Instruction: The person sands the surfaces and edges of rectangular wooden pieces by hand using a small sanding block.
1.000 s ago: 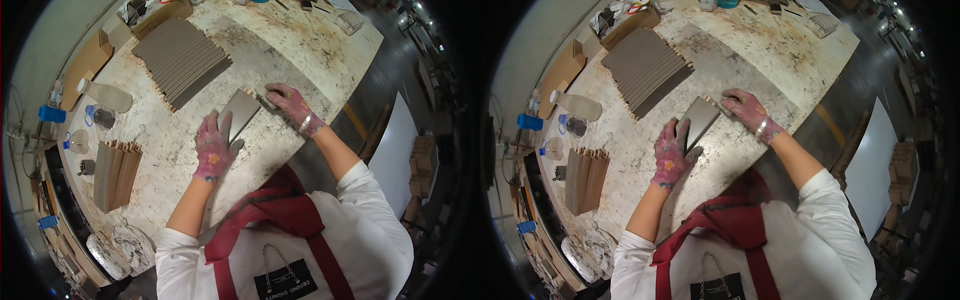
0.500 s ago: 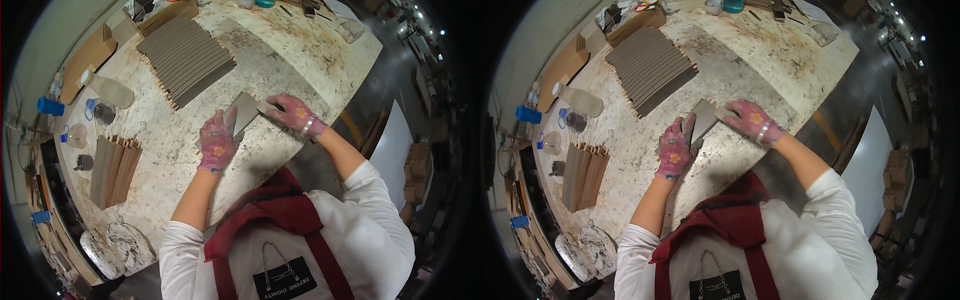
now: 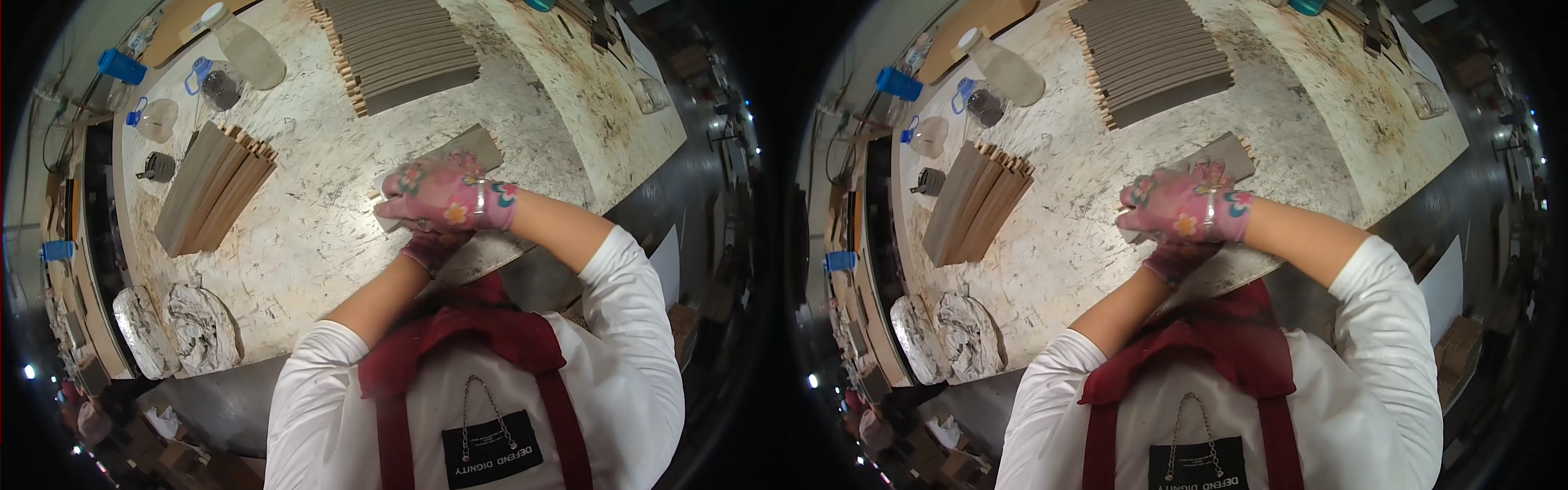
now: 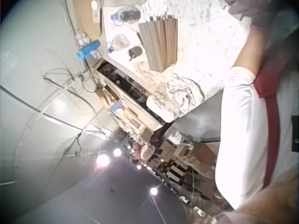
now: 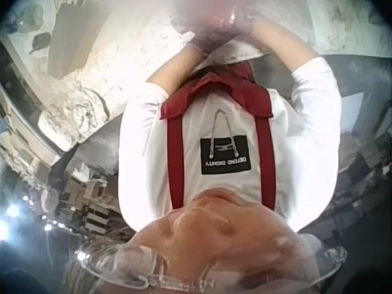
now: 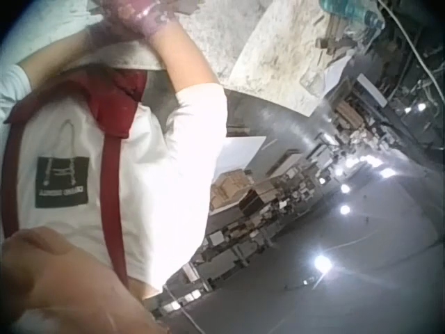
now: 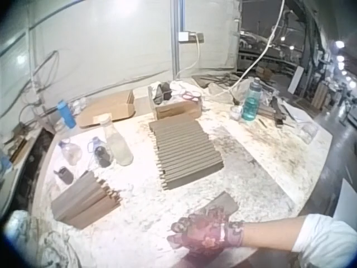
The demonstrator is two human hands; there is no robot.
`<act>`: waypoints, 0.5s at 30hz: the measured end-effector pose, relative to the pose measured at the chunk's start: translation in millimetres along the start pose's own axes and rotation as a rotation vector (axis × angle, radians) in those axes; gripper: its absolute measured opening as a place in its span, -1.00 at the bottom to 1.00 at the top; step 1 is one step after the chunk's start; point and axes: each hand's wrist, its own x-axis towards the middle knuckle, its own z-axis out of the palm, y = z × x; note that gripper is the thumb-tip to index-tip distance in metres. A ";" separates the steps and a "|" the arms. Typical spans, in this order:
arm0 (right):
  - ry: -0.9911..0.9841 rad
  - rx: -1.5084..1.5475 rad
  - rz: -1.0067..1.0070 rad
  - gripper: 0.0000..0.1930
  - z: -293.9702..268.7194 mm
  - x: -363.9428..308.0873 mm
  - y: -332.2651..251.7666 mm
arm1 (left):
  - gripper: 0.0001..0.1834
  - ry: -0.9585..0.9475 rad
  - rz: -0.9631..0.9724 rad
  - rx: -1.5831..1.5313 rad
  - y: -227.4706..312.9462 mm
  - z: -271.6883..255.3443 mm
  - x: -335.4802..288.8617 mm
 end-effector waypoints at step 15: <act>0.118 0.104 0.478 -0.61 -5.9 38.7 13.1 | -0.32 0.010 0.047 0.707 3.2 -4.4 -2.4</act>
